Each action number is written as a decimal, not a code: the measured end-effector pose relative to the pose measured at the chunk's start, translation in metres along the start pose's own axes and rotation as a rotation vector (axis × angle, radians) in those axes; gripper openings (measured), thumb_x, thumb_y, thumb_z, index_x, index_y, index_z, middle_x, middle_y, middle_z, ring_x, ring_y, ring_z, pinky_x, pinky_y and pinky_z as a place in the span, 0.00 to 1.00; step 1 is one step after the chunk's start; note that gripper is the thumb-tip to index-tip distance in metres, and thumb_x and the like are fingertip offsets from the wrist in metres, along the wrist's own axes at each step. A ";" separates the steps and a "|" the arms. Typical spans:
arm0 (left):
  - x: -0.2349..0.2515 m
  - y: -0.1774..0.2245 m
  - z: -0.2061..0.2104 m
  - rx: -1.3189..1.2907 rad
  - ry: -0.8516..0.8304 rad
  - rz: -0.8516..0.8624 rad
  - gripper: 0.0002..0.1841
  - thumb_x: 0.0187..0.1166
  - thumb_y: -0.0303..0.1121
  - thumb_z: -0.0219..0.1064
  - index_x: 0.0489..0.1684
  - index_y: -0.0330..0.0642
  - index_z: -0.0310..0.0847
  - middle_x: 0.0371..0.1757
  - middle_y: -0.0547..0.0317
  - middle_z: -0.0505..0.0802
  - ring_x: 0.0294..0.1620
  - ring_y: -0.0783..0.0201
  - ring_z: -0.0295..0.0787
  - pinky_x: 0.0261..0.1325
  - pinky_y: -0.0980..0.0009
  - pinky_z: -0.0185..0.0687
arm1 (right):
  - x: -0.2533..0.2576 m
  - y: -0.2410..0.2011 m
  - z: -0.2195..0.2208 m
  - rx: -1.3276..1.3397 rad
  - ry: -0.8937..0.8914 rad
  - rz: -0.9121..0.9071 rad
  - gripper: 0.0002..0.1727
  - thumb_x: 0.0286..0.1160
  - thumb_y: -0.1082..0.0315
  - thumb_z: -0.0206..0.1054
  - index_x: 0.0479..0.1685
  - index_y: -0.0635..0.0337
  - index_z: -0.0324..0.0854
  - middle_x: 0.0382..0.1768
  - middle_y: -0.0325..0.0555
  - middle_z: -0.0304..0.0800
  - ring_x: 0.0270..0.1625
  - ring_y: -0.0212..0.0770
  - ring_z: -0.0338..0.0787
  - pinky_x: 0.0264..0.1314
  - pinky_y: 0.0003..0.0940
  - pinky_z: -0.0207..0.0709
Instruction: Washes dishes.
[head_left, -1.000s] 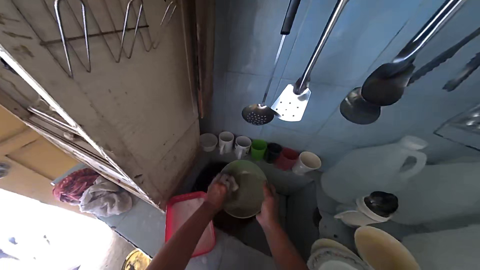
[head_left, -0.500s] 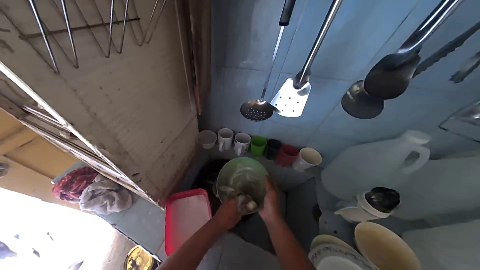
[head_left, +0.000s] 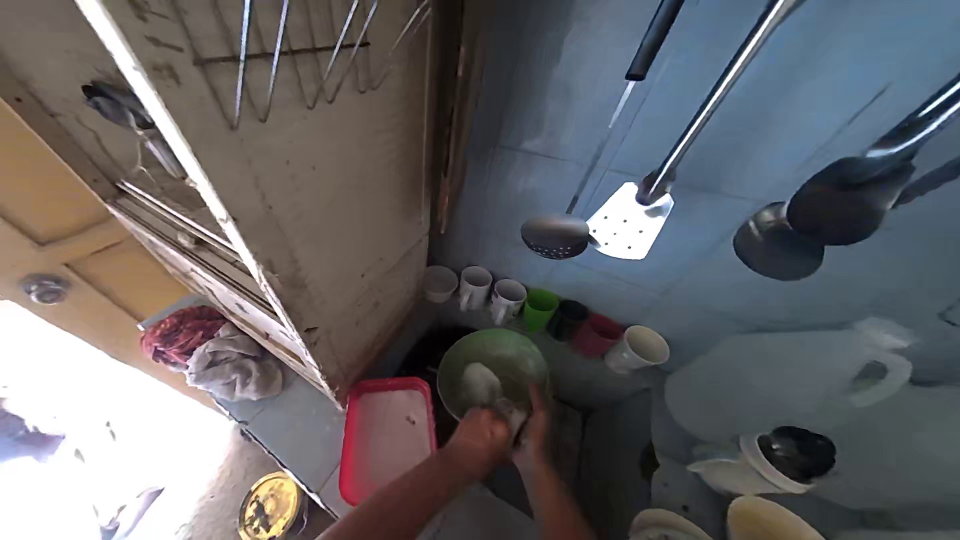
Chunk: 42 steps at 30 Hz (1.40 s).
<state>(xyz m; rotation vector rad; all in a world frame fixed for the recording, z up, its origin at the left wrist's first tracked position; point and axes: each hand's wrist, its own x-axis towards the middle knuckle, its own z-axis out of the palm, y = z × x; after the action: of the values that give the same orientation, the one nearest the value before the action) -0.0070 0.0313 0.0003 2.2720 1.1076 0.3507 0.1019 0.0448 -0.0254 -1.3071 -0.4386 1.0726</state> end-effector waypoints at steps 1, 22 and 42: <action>-0.004 -0.003 0.010 0.010 0.079 0.066 0.15 0.84 0.27 0.61 0.60 0.26 0.86 0.59 0.31 0.92 0.65 0.36 0.89 0.71 0.45 0.80 | 0.003 -0.003 -0.005 -0.026 -0.017 0.000 0.28 0.95 0.55 0.45 0.88 0.57 0.56 0.70 0.54 0.79 0.63 0.41 0.84 0.62 0.42 0.81; -0.013 0.005 0.011 0.181 -0.019 0.092 0.12 0.83 0.26 0.61 0.44 0.22 0.88 0.48 0.30 0.94 0.57 0.34 0.92 0.62 0.41 0.83 | -0.019 0.000 -0.010 0.169 -0.018 0.121 0.21 0.94 0.53 0.41 0.51 0.55 0.77 0.30 0.38 0.87 0.30 0.30 0.88 0.30 0.30 0.84; -0.041 -0.101 -0.033 -0.643 0.349 -0.459 0.21 0.94 0.38 0.51 0.58 0.28 0.83 0.45 0.45 0.92 0.47 0.59 0.90 0.58 0.62 0.85 | 0.017 0.001 -0.025 0.423 -0.298 0.190 0.20 0.95 0.56 0.41 0.58 0.55 0.78 0.42 0.41 0.94 0.44 0.35 0.95 0.44 0.35 0.91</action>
<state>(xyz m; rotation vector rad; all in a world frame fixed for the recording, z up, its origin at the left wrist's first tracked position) -0.1114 0.0615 -0.0335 1.3825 1.3972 0.7976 0.1299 0.0449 -0.0382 -0.8276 -0.2877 1.4400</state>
